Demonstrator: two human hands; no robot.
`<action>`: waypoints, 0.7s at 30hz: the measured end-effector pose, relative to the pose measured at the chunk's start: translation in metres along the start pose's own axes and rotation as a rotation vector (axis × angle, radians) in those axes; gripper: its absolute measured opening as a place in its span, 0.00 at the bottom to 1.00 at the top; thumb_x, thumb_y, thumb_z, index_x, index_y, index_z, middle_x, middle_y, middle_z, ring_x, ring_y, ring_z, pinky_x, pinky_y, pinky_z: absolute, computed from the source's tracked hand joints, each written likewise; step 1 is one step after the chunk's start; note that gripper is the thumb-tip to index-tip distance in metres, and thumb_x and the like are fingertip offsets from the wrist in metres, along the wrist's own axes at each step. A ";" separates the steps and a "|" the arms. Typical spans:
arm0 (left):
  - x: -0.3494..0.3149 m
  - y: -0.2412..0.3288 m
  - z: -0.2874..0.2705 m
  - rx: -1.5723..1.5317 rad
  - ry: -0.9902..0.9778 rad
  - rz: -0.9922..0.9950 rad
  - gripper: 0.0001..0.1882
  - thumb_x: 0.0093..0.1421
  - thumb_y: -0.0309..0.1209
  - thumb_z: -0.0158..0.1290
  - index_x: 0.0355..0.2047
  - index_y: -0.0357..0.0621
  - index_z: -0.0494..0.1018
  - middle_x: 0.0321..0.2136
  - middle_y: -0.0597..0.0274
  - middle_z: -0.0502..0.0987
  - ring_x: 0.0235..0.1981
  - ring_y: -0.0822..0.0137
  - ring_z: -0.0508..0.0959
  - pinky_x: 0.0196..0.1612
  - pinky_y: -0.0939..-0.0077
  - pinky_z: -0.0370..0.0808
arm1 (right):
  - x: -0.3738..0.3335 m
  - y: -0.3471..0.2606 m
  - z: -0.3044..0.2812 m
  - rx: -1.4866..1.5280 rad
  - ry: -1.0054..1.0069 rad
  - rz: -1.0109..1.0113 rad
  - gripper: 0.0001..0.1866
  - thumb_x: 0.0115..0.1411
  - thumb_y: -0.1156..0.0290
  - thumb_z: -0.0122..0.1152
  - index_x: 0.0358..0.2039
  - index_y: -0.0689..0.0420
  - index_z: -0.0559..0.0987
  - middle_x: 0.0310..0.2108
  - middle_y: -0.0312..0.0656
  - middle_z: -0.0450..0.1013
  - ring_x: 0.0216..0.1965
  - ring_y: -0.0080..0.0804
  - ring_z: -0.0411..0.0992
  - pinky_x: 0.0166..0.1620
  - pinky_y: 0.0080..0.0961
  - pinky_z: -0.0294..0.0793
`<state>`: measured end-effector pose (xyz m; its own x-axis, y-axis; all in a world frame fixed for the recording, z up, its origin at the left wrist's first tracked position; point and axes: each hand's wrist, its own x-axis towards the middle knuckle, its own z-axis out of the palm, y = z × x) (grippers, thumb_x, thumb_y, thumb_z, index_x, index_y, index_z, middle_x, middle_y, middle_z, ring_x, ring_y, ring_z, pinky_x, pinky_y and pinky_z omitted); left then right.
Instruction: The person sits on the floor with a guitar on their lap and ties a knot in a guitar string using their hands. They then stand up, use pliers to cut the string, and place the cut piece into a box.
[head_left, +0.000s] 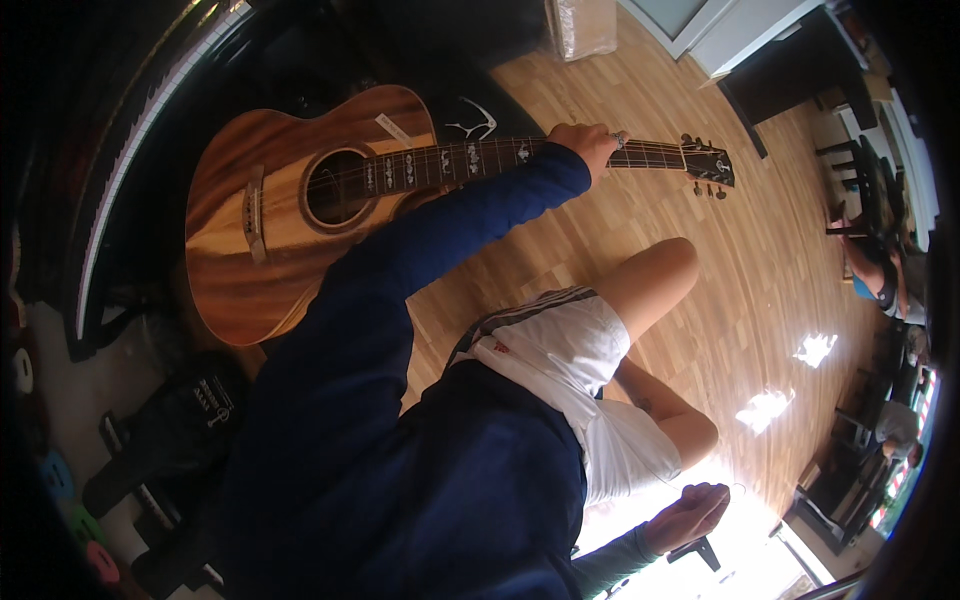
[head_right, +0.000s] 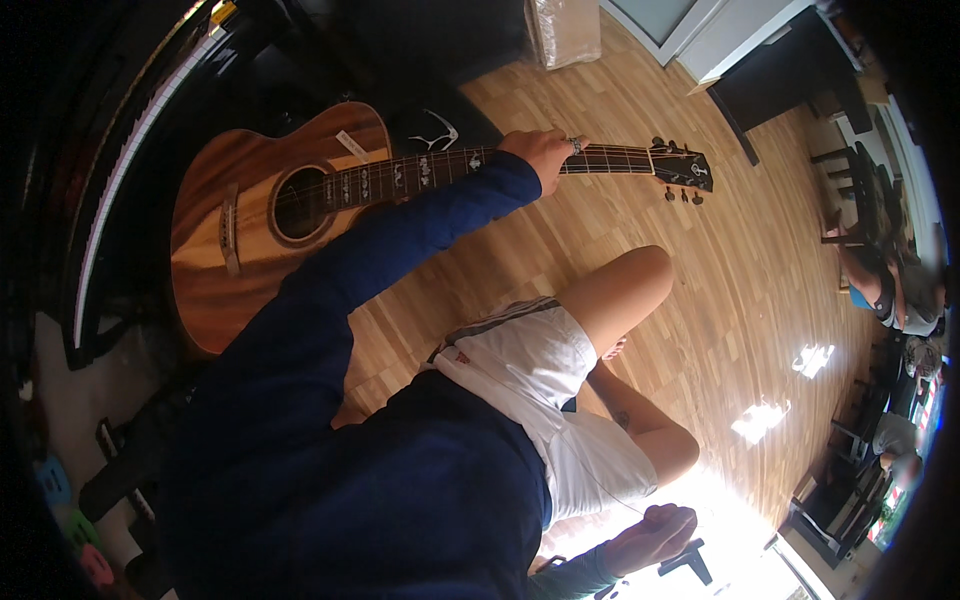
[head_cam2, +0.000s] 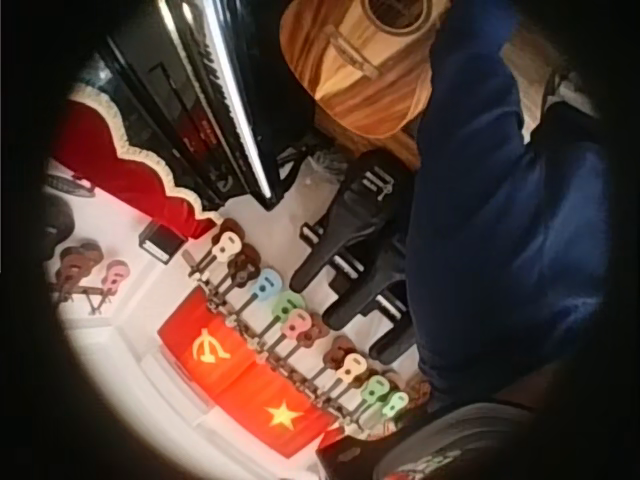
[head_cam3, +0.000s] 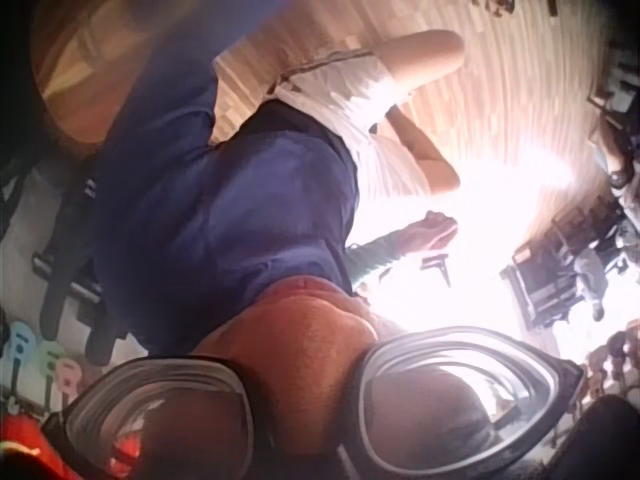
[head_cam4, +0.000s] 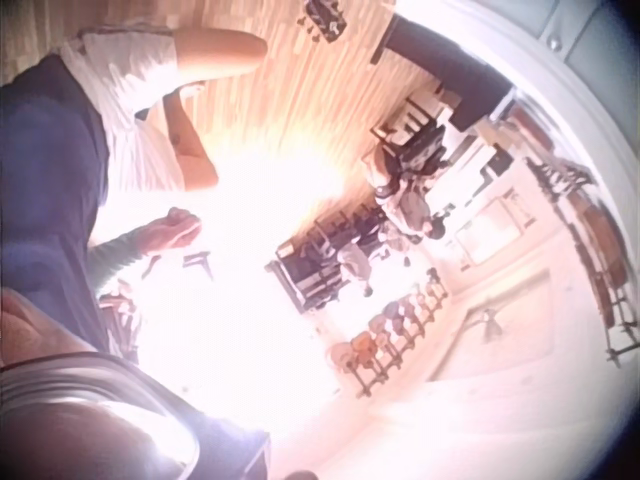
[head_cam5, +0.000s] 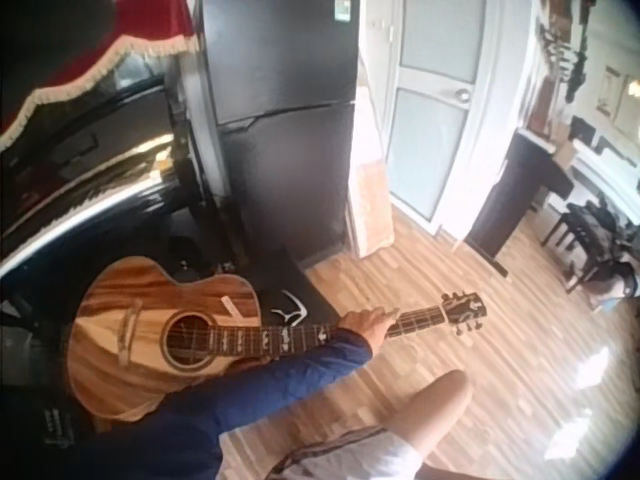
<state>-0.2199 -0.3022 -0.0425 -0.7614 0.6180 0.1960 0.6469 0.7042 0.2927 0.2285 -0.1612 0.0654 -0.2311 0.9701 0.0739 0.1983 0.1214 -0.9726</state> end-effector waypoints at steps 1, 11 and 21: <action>0.000 -0.003 0.001 -0.005 -0.024 0.003 0.25 0.50 0.28 0.56 0.51 0.56 0.69 0.34 0.61 0.77 0.35 0.57 0.80 0.33 0.61 0.77 | 0.002 0.002 0.002 0.003 -0.015 -0.001 0.17 0.68 0.61 0.48 0.22 0.52 0.62 0.17 0.30 0.50 0.21 0.19 0.48 0.27 0.21 0.49; -0.006 0.004 0.006 0.081 0.099 -0.066 0.35 0.44 0.33 0.63 0.55 0.52 0.67 0.34 0.60 0.75 0.37 0.58 0.77 0.36 0.60 0.72 | 0.002 -0.001 0.015 0.044 -0.058 0.026 0.17 0.67 0.62 0.50 0.22 0.54 0.65 0.16 0.30 0.53 0.20 0.17 0.51 0.26 0.18 0.51; -0.042 0.026 -0.025 0.078 0.387 0.000 0.39 0.45 0.37 0.63 0.59 0.49 0.62 0.45 0.56 0.70 0.49 0.58 0.70 0.53 0.54 0.60 | 0.006 -0.005 0.012 0.073 -0.104 -0.020 0.12 0.66 0.66 0.52 0.26 0.54 0.67 0.17 0.29 0.56 0.20 0.15 0.50 0.24 0.18 0.50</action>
<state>-0.1724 -0.3182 -0.0192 -0.7116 0.4511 0.5386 0.6368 0.7380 0.2233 0.2145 -0.1589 0.0682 -0.3324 0.9402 0.0742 0.1235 0.1214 -0.9849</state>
